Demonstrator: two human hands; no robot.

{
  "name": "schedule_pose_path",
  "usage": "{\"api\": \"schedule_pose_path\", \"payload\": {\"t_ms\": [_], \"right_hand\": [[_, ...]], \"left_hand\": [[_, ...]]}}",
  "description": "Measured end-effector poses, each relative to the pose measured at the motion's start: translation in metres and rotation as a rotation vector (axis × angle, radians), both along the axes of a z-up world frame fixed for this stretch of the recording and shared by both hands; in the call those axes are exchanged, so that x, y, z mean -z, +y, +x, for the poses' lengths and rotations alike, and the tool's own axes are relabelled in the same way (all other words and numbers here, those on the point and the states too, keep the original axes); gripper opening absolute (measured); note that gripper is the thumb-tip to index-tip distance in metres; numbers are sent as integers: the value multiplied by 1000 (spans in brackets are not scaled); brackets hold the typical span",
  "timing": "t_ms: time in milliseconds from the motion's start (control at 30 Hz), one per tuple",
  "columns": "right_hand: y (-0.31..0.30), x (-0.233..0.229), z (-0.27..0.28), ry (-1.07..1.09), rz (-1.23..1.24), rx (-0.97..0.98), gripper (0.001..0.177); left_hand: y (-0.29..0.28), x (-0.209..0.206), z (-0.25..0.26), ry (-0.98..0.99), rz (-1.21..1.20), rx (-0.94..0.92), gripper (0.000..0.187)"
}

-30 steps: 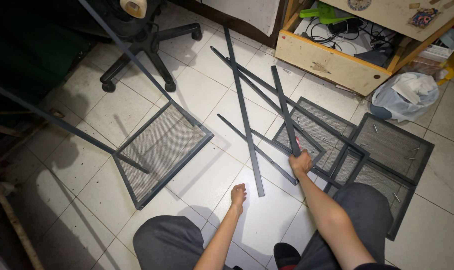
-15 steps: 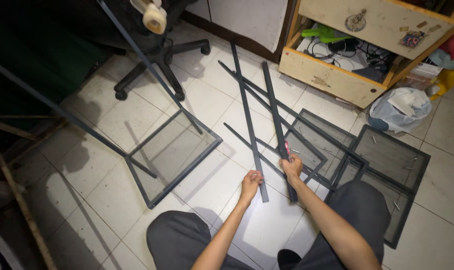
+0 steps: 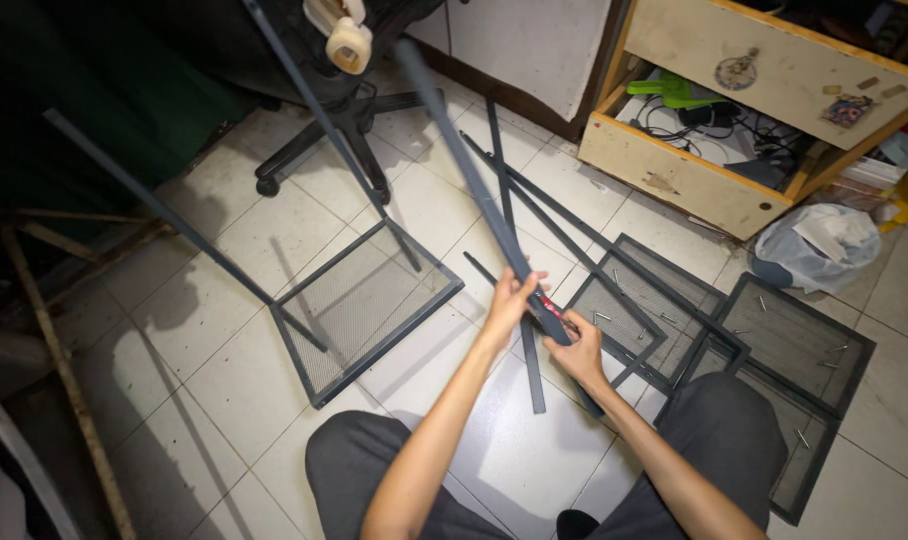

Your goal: The person assembles a metal shelving frame on the floor, attaching vertical legs to a mesh shelf base using an Allen key. The person aligns the legs, inserts screws, and tightens them to secure the structure.

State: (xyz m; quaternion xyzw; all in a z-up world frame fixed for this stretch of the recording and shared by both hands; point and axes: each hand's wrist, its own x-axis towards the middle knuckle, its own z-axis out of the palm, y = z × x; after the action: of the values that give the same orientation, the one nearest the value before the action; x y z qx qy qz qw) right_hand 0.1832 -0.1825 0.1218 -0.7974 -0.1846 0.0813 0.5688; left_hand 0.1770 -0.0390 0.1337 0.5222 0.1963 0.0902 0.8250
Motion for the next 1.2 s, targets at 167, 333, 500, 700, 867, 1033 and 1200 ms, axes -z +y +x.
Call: {"api": "schedule_pose_path", "payload": {"t_ms": [167, 333, 500, 700, 867, 1033, 1200], "right_hand": [[8, 14, 16, 73, 244, -201, 14], [-9, 89, 73, 14, 69, -74, 21], [-13, 198, 76, 187, -390, 20, 13], [15, 258, 27, 41, -432, -71, 20], [43, 265, -15, 341, -327, -304, 12], [48, 266, -45, 298, -560, -304, 13], [51, 269, -60, 468, -680, -238, 4]], "left_hand": [[35, -31, -17, -253, -76, -64, 31], [64, -62, -42, -282, 55, -142, 29], [68, -88, -66, -265, 136, -183, 27], [65, -101, -82, -248, 199, -173, 25], [67, -100, -89, -284, 109, -207, 23], [75, -96, -101, -314, 0, -204, 24], [84, -98, -113, -319, 11, -224, 24]]}}
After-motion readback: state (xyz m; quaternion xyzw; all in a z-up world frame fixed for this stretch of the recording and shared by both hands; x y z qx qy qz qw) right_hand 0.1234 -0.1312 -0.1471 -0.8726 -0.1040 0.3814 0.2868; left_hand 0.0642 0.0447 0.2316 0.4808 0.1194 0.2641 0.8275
